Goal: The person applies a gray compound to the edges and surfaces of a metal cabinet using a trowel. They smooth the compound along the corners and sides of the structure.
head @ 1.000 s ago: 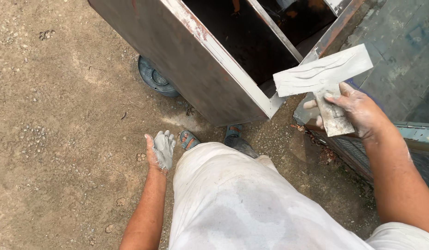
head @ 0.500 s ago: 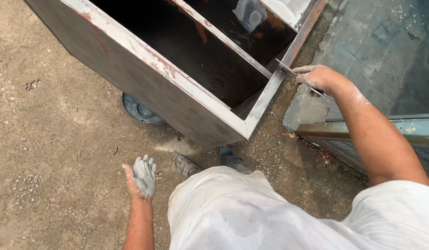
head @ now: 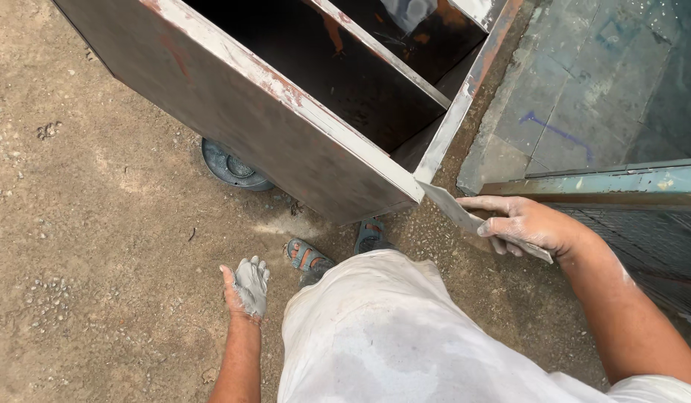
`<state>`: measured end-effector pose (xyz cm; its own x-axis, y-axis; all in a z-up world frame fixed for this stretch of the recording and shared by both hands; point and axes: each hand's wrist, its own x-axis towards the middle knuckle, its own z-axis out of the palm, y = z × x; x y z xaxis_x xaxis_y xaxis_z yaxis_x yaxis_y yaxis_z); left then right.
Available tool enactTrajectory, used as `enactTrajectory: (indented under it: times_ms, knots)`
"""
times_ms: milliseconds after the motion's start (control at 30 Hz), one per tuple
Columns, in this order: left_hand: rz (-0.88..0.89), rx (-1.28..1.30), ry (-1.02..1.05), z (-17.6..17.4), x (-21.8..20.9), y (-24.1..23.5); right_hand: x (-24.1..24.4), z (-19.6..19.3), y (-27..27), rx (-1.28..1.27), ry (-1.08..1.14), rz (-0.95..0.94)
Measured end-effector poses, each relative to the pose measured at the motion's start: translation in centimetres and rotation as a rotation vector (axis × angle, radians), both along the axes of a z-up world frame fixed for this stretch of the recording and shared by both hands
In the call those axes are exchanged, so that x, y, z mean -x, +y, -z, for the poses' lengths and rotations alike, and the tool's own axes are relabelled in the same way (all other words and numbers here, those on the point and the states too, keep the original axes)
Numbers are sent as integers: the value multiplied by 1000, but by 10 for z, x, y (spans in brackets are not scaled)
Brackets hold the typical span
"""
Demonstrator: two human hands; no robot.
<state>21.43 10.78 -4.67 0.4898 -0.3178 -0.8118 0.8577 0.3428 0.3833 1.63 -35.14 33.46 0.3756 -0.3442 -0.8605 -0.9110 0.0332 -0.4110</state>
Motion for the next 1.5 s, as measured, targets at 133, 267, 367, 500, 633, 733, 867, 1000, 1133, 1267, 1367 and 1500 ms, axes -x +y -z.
enactTrajectory:
  times_ms: [133, 267, 367, 500, 633, 733, 867, 1000, 1133, 1267, 1367, 1500]
  knots:
    - [-7, 43, -120, -27, -38, -9, 54, 60, -63, 64, -595, 507]
    - [-54, -5, -227, -68, -30, -5, 51, 132, -155, 32, -830, 649]
    - [-118, -17, -304, -95, -2, -11, 30, 146, -204, -27, -842, 554]
    - [-227, 73, -380, -129, 89, -35, 32, 139, -171, -238, -921, 378]
    - [-288, 211, -388, -163, 184, -110, 78, 137, -60, -510, -707, 65]
    - [-172, 341, -449, -188, 237, -164, 125, 139, -13, -473, -785, -237]
    - [63, 358, -685, -226, 280, -193, 185, 133, -5, -545, -809, -300]
    - [372, 284, -863, -252, 306, -205, 222, 135, 7, -614, -785, -375]
    - [612, 379, -704, -262, 310, -218, 244, 134, 38, -704, -751, -315]
    - [628, 376, -697, -254, 309, -218, 247, 131, 50, -937, -654, -303]
    - [620, 213, -736, -230, 295, -204, 246, 143, 62, -1276, -607, -206]
    - [1037, -574, -674, -175, 232, -161, 246, 188, 87, -1444, -662, 111]
